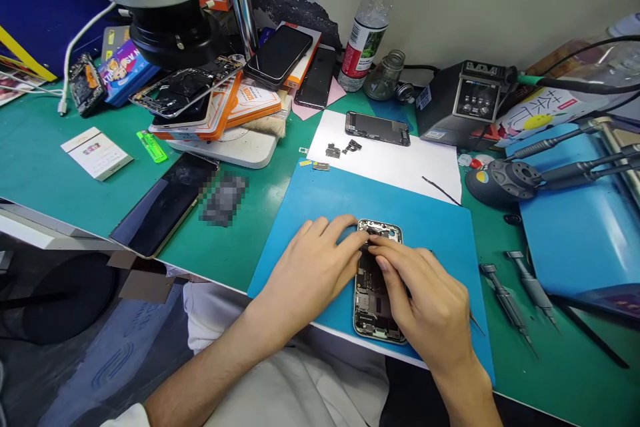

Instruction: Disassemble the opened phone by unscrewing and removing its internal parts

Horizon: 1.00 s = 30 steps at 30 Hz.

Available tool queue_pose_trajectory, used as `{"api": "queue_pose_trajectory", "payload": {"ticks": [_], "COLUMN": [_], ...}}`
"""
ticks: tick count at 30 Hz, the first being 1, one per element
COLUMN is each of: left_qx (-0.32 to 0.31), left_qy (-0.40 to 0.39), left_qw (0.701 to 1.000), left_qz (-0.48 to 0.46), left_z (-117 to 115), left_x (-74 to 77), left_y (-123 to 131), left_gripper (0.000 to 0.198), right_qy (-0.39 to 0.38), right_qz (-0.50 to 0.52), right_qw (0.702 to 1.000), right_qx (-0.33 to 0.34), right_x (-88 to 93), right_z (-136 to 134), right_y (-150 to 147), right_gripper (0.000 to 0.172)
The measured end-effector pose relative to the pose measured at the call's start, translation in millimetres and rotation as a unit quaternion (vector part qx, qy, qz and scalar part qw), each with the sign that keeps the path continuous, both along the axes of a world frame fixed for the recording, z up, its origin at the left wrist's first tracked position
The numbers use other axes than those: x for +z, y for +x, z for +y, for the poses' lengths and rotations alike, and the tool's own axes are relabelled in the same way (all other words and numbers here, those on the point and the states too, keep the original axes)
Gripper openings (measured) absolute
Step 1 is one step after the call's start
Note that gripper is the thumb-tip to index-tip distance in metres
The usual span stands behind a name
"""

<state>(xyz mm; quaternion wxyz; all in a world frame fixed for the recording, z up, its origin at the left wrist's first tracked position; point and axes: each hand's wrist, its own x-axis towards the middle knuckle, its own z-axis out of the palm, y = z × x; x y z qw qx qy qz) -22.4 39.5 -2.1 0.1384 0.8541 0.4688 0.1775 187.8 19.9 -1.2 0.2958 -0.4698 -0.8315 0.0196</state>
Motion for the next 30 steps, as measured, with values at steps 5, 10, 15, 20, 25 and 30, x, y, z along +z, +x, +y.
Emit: {"api": "queue_pose_trajectory", "payload": {"ticks": [5,10,15,20,25,30], "left_qx": [0.002,0.002,0.017,0.023,0.025,0.027], "left_qy": [-0.012,-0.018,0.009,0.030,0.022,0.011], "left_qw": [1.000,1.000,0.999,0.998,0.998,0.999], "left_qz": [-0.007,-0.011,0.034,0.058,0.058,0.038], "left_z": [2.1,2.7,0.2,-2.1,-2.2,-1.4], "left_x": [0.1,0.2,-1.4,-2.1,-1.9,-1.6], "left_y": [0.3,0.2,5.2,7.6,7.0,5.6], "left_gripper": [0.031,0.032,0.033,0.035,0.034,0.031], "right_qy": [-0.026,-0.051,-0.081,-0.101,-0.099,-0.082], "right_qz": [0.024,0.049,0.066,0.087,0.088,0.069], "right_qw": [0.999,0.998,0.995,0.990,0.990,0.994], "right_qx": [0.006,0.001,-0.010,-0.039,-0.048,-0.026], "right_x": [0.6,1.2,2.1,0.4,-1.0,-2.7], "right_z": [1.6,2.9,4.0,3.4,2.2,1.2], "right_y": [1.2,1.9,3.5,5.7,6.4,5.6], "right_gripper": [0.025,0.023,0.022,0.024,0.028,0.026]}}
